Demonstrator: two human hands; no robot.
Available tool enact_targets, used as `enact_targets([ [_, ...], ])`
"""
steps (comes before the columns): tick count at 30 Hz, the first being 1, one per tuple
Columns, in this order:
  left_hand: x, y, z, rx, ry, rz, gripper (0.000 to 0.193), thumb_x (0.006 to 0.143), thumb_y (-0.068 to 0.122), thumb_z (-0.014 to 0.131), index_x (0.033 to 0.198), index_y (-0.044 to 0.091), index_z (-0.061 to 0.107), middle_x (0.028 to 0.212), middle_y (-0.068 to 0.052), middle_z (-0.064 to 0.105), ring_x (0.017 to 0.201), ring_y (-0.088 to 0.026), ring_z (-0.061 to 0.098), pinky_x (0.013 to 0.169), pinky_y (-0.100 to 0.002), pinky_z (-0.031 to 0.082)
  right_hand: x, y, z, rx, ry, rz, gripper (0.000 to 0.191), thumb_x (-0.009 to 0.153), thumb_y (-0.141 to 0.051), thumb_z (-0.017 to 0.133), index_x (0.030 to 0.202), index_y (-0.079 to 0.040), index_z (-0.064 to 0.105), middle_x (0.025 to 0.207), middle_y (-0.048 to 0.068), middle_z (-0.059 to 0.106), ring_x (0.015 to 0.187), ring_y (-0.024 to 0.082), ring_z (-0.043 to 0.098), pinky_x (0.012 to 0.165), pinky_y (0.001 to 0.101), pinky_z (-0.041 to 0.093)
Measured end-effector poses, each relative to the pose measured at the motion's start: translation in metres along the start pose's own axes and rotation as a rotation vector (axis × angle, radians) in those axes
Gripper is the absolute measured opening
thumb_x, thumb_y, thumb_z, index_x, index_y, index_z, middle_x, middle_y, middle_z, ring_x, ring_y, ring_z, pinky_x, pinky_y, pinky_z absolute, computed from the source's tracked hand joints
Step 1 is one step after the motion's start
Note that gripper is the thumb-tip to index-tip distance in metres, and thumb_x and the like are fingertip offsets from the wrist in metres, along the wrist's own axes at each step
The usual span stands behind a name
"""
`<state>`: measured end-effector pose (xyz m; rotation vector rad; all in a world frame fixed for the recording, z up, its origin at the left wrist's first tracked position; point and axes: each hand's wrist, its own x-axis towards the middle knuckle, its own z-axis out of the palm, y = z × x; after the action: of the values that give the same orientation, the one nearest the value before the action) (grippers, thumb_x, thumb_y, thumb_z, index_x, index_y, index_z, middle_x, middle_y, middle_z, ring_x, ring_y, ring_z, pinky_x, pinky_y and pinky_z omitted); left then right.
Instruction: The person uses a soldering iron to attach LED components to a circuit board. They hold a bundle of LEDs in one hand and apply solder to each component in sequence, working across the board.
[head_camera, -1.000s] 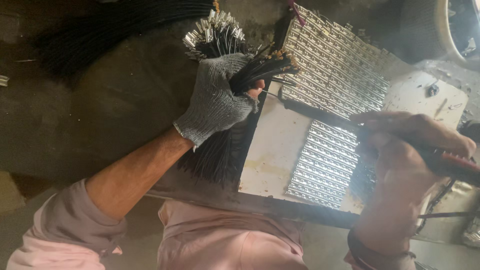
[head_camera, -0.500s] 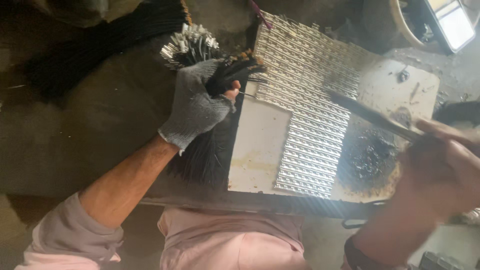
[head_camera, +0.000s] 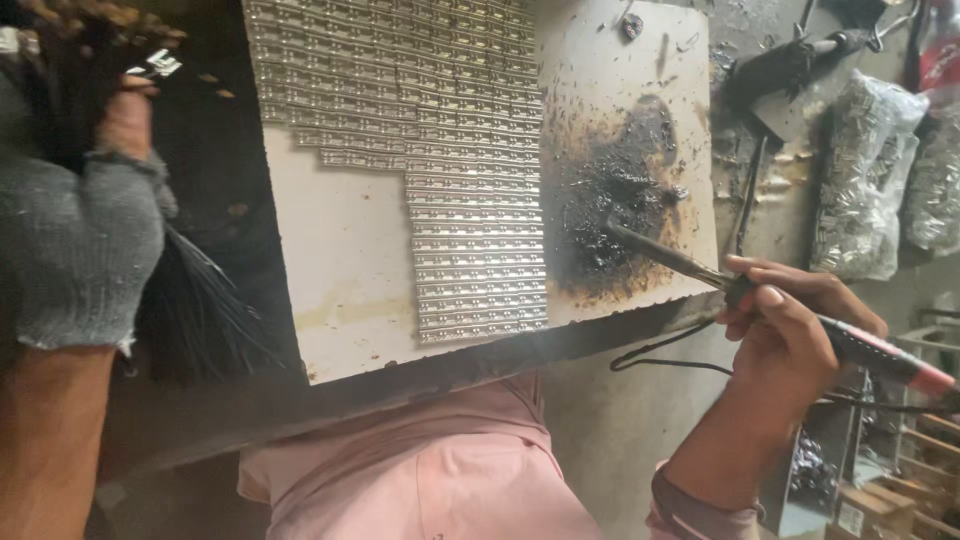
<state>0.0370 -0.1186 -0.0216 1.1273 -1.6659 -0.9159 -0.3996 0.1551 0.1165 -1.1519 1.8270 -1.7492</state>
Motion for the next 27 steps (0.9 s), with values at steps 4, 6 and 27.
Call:
enact_targets([
  [4,-0.004,0.02,0.003,-0.074,-0.051,0.024,0.008,0.115,0.004,0.067,0.121,0.0,0.067,0.084,-0.007,0.067,0.065,-0.014,0.065,0.057,-0.027,0.05,-0.001,0.011,-0.002,-0.022,-0.051,-0.041,0.02,0.089,0.004,0.06,0.098,0.022,0.065,0.102,0.04,0.069,0.059,0.028,0.064,0.054,0.0273,0.051],
  [6,-0.005,0.029,0.007,-0.141,-0.056,-0.041,0.002,0.112,0.006,0.07,0.113,0.003,0.069,0.079,-0.005,0.066,0.061,-0.013,0.064,0.055,-0.027,0.048,-0.004,0.018,-0.016,-0.075,-0.052,-0.041,0.02,0.091,0.003,0.061,0.097,0.022,0.065,0.101,0.04,0.069,0.059,0.028,0.063,0.054,0.0275,0.05],
  [27,0.013,0.027,0.035,-0.085,0.076,0.159,0.009,0.093,0.011,0.076,0.092,0.003,0.074,0.078,-0.006,0.07,0.07,-0.014,0.07,0.06,-0.032,0.053,0.055,-0.032,0.216,-0.089,-0.486,-0.158,0.019,0.101,-0.004,0.064,0.092,0.011,0.071,0.091,0.026,0.072,0.055,0.014,0.059,0.051,0.0205,0.045],
])
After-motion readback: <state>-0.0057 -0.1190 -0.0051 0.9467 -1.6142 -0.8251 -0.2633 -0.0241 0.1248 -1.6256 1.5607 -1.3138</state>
